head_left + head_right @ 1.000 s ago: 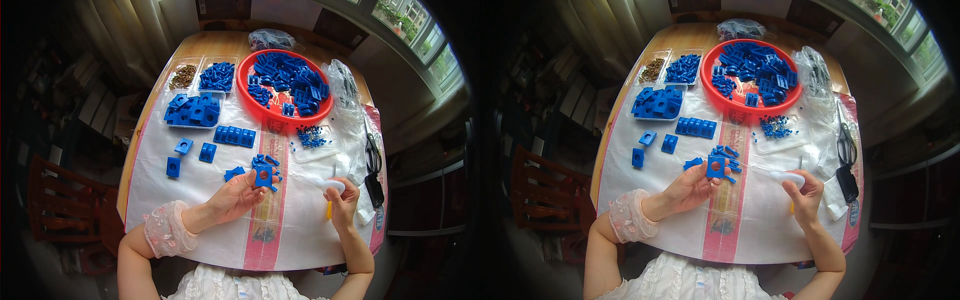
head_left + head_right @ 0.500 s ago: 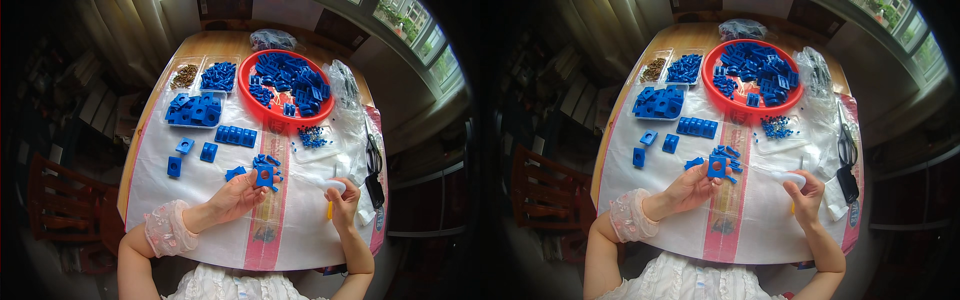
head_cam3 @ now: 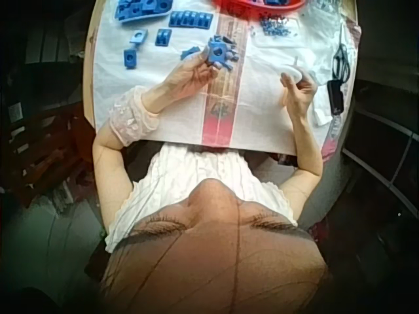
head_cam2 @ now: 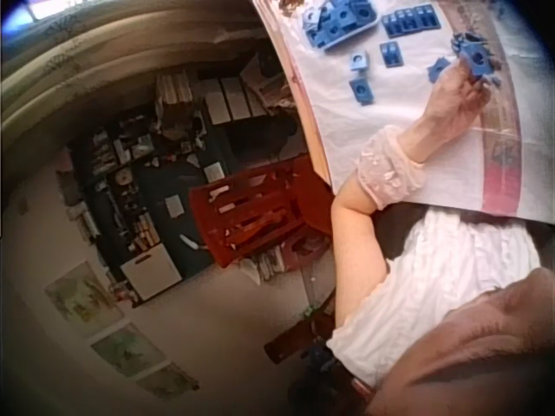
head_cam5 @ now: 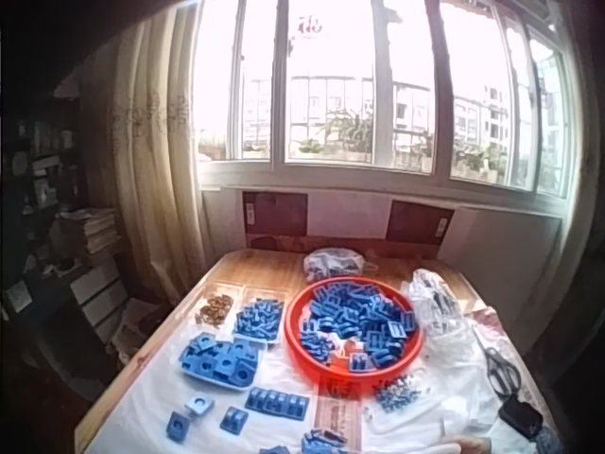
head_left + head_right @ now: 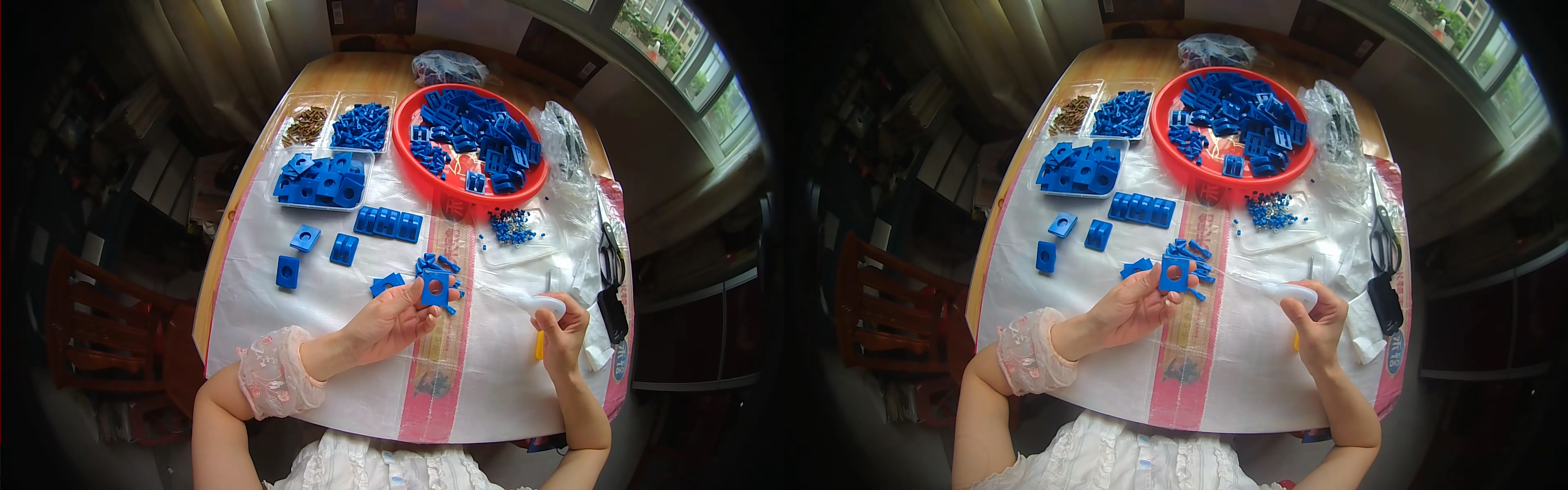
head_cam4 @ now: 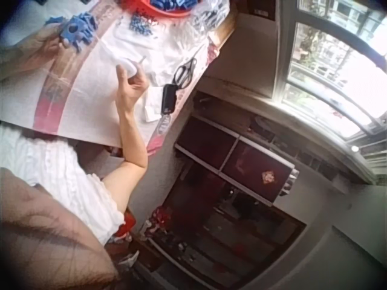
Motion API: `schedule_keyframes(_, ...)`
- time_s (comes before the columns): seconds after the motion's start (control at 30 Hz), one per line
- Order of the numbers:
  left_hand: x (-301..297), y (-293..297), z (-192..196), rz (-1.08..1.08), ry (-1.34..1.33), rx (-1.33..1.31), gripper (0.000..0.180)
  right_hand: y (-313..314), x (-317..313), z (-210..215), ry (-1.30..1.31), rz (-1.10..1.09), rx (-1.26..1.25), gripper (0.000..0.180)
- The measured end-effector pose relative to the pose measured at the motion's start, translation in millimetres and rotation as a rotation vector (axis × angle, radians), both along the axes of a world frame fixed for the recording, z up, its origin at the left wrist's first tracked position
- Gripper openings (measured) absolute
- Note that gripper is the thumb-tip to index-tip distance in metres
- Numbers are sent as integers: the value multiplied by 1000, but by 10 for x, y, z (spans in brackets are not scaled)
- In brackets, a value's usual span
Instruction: Assembling blue plastic components by applying glue and joining pieces together at a workspace.
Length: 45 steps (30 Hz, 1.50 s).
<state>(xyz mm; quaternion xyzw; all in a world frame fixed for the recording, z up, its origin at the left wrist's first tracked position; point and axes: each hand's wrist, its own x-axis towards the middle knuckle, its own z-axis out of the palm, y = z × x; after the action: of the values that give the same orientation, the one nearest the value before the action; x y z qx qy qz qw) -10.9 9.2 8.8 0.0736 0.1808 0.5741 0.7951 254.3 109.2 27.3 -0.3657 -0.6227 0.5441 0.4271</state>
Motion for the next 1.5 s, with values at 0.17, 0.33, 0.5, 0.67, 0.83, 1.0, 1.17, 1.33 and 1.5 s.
schedule_keyframes(0.17, 2, 2, -8, -3, -6, -1, 50, 2, 2, 1, -5, 7, 5, 32)
schedule_keyframes(0.33, 5, 2, -13, -4, -6, -5, 50, -1, -8, 16, -3, 10, 4, 30)
schedule_keyframes(0.5, 3, 2, -7, -7, -4, -1, 49, 11, 34, -1, 56, 40, -43, 18)
schedule_keyframes(0.67, 6, 0, -7, -7, -1, -3, 50, 12, 33, -3, 45, 38, -23, 18)
schedule_keyframes(0.83, 5, -2, 8, -7, 5, -3, 51, 20, 49, -11, 39, 48, -30, 19)
schedule_keyframes(1.0, 6, -2, -12, -8, -9, 5, 50, 21, 46, -28, 54, 45, -25, 19)
schedule_keyframes(1.17, 2, -2, -21, -14, -19, 9, 50, 13, 17, -3, 11, 22, -9, 25)
schedule_keyframes(1.33, -1, -3, -28, -16, -7, 13, 50, 10, 5, -7, -4, 8, 13, 27)
schedule_keyframes(1.5, -4, -6, -16, -13, 10, 17, 51, 13, 32, -1, 37, 33, -39, 17)
